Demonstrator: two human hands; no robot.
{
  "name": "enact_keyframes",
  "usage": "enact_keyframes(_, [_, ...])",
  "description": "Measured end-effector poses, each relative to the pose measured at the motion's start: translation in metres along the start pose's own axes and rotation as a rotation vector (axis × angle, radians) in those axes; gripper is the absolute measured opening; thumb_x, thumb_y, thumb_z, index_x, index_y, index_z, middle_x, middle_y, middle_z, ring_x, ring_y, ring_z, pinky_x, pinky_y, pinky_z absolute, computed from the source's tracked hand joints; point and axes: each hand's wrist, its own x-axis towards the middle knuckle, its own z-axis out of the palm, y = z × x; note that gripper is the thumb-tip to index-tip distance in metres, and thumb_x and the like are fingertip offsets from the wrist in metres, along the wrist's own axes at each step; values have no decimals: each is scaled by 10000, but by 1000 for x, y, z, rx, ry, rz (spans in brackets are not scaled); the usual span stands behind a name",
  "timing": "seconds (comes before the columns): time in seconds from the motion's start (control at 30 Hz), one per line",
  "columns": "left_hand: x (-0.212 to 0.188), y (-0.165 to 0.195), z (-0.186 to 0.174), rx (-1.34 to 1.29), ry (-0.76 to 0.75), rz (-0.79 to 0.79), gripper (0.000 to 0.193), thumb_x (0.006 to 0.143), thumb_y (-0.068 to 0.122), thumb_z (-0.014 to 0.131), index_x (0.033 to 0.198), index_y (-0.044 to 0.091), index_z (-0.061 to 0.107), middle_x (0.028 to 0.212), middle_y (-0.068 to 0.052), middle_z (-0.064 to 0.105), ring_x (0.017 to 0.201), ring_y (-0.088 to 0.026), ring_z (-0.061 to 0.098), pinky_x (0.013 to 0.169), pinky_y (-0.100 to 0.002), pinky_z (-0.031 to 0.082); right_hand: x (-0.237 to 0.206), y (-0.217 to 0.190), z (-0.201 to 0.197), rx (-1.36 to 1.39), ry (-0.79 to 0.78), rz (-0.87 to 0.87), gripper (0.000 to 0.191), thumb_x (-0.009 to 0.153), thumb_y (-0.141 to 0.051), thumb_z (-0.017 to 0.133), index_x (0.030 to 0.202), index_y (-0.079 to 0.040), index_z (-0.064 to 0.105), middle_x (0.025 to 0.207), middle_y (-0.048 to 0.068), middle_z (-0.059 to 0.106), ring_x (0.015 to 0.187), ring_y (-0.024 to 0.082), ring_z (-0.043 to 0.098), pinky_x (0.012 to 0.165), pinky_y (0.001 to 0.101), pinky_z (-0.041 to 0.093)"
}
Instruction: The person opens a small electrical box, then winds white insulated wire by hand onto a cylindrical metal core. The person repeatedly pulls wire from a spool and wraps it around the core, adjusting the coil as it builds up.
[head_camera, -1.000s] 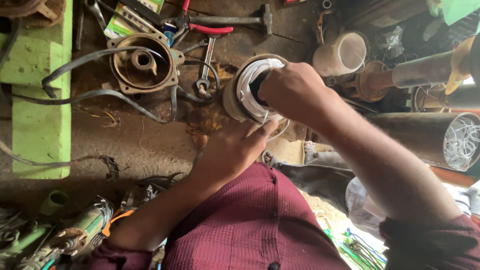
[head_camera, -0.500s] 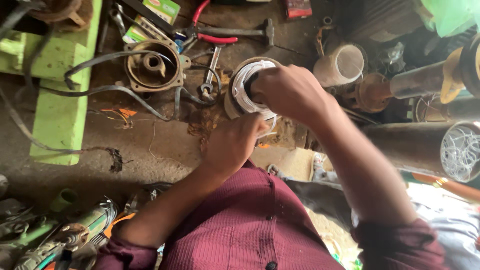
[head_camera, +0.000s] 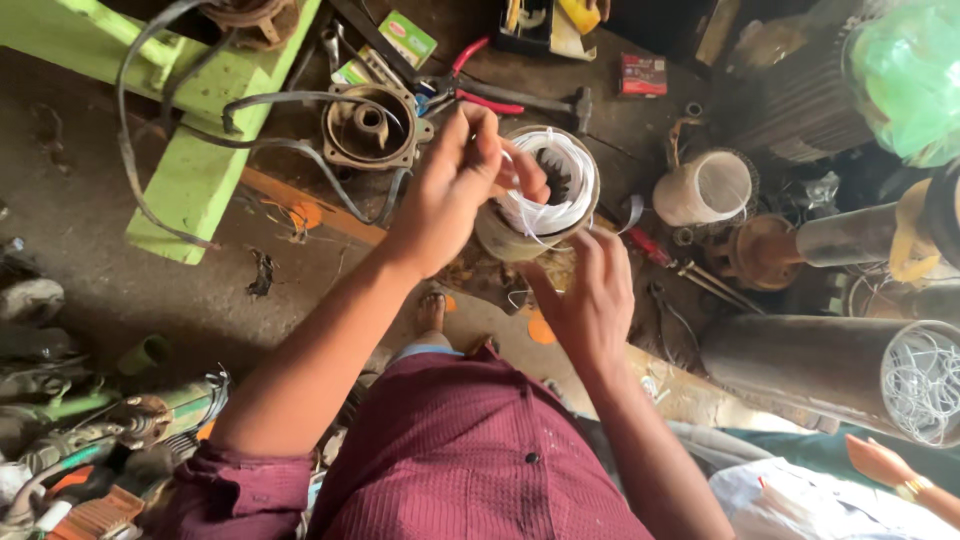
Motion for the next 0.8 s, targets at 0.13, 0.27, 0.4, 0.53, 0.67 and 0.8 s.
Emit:
enact_keyframes(0.13, [-5,-10,0,647,91,58,105,1133,187,470,1122,87,443,860,-74,643,790,-168,653,753,-358,539,1,9,2,-159,-74,-114,238,943,-148,748,1147,-64,658,912,53,651,954,275,621,832,426,443])
enact_keyframes(0.27, [-7,-5,2,1569,38,525,285,1088,345,556,1007,78,614,824,-64,696,749,-228,576,770,-435,414,-9,1,-18,210,-255,-121,106,923,-98,713,1029,-104,720,937,58,646,946,281,609,895,422,448])
enact_keyframes(0.4, [9,-8,11,1601,29,431,525,958,508,720,616,114,664,637,-53,661,708,-249,574,737,-445,389,8,-6,-39,420,-238,-449,99,904,-171,700,940,-82,676,1040,172,671,1033,399,607,942,480,414])
enact_keyframes(0.53, [30,-24,26,1476,364,362,341,782,307,784,530,127,641,622,-5,672,677,-244,595,684,-461,380,25,-7,-29,1091,-368,-285,314,1129,-332,518,1031,-81,679,1005,56,742,1040,258,706,1189,448,427])
enact_keyframes(0.67, [49,-27,33,1513,326,560,251,812,174,742,591,149,628,671,-25,666,687,-249,606,714,-447,418,2,-9,-9,981,-309,5,376,1095,-356,535,955,-54,710,909,68,731,816,185,630,773,317,499])
enact_keyframes(0.8, [60,-30,35,1508,398,539,284,806,158,738,566,149,587,651,-27,644,660,-258,607,693,-452,423,-21,-2,-6,844,-361,61,376,1070,-339,548,899,-65,741,720,46,623,671,175,547,713,320,443])
